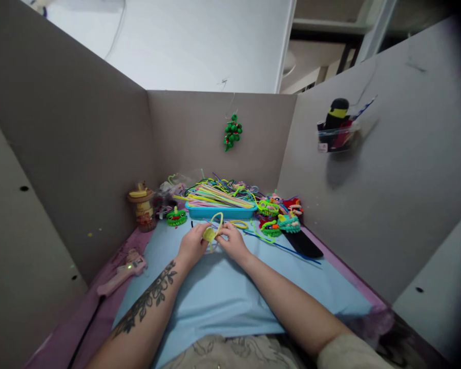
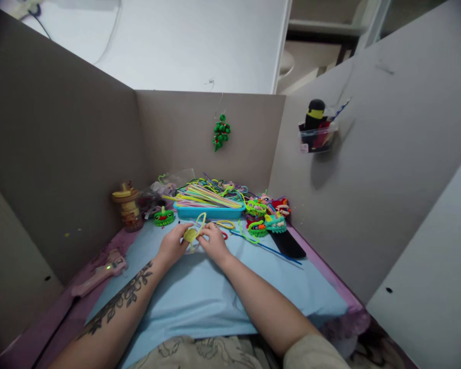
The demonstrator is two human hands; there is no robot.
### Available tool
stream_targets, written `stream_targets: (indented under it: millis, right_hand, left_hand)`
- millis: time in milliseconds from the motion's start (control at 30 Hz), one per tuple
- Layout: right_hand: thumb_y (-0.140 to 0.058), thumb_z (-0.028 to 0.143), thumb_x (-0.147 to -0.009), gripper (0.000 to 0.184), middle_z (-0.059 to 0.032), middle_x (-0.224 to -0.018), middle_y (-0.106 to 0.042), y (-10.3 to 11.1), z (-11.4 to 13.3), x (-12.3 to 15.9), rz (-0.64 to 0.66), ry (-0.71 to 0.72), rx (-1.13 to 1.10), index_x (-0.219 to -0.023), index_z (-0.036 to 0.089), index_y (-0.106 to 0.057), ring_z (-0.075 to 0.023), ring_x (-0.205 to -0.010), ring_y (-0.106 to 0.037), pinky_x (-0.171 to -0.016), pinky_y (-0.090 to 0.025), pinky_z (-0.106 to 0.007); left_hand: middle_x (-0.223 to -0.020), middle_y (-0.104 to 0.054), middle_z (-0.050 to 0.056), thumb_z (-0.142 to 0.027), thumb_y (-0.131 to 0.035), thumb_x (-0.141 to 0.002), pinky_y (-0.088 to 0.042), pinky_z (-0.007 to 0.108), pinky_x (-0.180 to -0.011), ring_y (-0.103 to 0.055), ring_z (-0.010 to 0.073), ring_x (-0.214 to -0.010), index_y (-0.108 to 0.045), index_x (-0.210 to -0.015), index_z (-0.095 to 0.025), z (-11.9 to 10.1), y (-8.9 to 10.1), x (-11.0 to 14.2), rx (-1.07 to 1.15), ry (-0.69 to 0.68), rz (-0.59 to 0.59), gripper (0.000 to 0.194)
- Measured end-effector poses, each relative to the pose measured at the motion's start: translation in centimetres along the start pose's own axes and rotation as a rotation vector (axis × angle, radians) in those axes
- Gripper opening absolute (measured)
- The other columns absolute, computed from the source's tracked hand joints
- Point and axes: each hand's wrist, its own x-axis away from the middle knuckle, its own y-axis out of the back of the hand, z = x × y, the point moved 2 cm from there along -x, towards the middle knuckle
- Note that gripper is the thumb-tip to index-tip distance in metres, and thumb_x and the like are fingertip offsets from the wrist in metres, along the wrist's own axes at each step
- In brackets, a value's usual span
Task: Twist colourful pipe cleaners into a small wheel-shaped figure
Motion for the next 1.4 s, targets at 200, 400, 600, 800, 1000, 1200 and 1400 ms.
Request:
stream_targets:
  millis: [200, 400, 600, 800, 1000, 1200, 1400]
  right_hand:
    - [-0.057, 0.016, -0.079, 0.014, -0.0042, -0.079, -0.053, 1.0, -0.9, -0.3, -0.038, 0.157, 0.281, -0.069, 0.020, -0.065, -0.0182, -0.079, -0.044, -0.073, -0.037, -0.031]
    - [-0.055, 0.012, -0.076, 0.011, -0.0052, -0.083, -0.055, 1.0, -0.5, -0.3, 0.013, 0.204, 0.228, -0.079, 0.019, -0.064, -0.0192, -0.083, -0.047, -0.074, -0.039, -0.032]
    - [-0.053, 0.017, -0.080, 0.008, -0.0031, -0.076, -0.059, 0.9, 0.0, -0.1, -0.004, 0.188, -0.041, -0.079, 0.019, -0.062, -0.0163, -0.076, -0.055, -0.073, -0.043, -0.028]
    - [-0.054, 0.022, -0.082, 0.010, -0.0037, -0.072, -0.064, 1.0, -0.1, 0.1, -0.017, 0.227, -0.004, -0.078, 0.020, -0.063, -0.0156, -0.070, -0.057, -0.068, -0.044, -0.028]
    - [-0.054, 0.024, -0.082, 0.018, -0.0048, -0.069, -0.065, 0.1, -0.8, 0.2, 0.072, 0.285, 0.028, -0.067, 0.020, -0.062, -0.0165, -0.070, -0.059, -0.067, -0.046, -0.028]
    - [-0.054, 0.012, -0.076, 0.012, -0.0047, -0.076, -0.065, 0.5, -0.1, 0.2, 0.124, 0.318, 0.023, -0.078, 0.019, -0.064, -0.0174, -0.077, -0.057, -0.073, -0.046, -0.030]
    - [-0.046, 0.002, -0.072, 0.029, -0.0049, -0.086, -0.065, 0.6, -0.1, 0.0, 0.123, 0.305, -0.015, -0.082, 0.020, -0.066, -0.0174, -0.085, -0.057, -0.079, -0.045, -0.032]
  left_hand:
    - [-0.119, -0.056, 0.009, -0.009, -0.052, -0.071, -0.040, 0.036, -0.096, -0.052, 0.0205, -0.110, -0.048, -0.123, -0.019, 0.1, -0.4, 0.0, 0.213, -0.100, 0.098, 0.053]
    - [-0.110, -0.063, 0.008, -0.012, -0.052, -0.076, -0.043, 0.037, -0.089, -0.058, 0.0219, -0.100, -0.055, -0.116, -0.021, 1.0, -1.0, 0.1, 0.130, -0.037, 0.106, 0.042]
    - [-0.111, -0.059, 0.010, -0.002, -0.042, -0.074, -0.045, 0.035, -0.083, -0.056, 0.0226, -0.099, -0.054, -0.118, -0.021, 1.0, -0.8, 0.0, -0.009, 0.063, 0.130, 0.049]
    - [-0.104, -0.059, 0.009, -0.001, -0.044, -0.069, -0.045, 0.034, -0.080, -0.056, 0.0213, -0.093, -0.053, -0.107, -0.018, 2.7, -0.9, 0.0, 0.006, 0.268, 0.032, 0.043]
    - [-0.081, -0.058, 0.001, -0.006, -0.044, -0.071, -0.046, 0.026, -0.064, -0.055, 0.0137, -0.067, -0.049, -0.102, -0.018, 2.8, -1.3, -0.3, 0.252, 0.293, 0.074, 0.034]
    - [-0.094, -0.058, 0.005, -0.001, -0.044, -0.067, -0.044, 0.030, -0.078, -0.054, 0.0177, -0.086, -0.052, -0.100, -0.018, 3.0, -1.2, -0.1, 0.072, 0.247, 0.034, 0.038]
    - [-0.094, -0.054, 0.007, 0.001, -0.037, -0.071, -0.043, 0.030, -0.078, -0.051, 0.0183, -0.087, -0.056, -0.097, -0.018, 2.2, -0.7, -0.2, -0.083, 0.182, 0.074, 0.037]
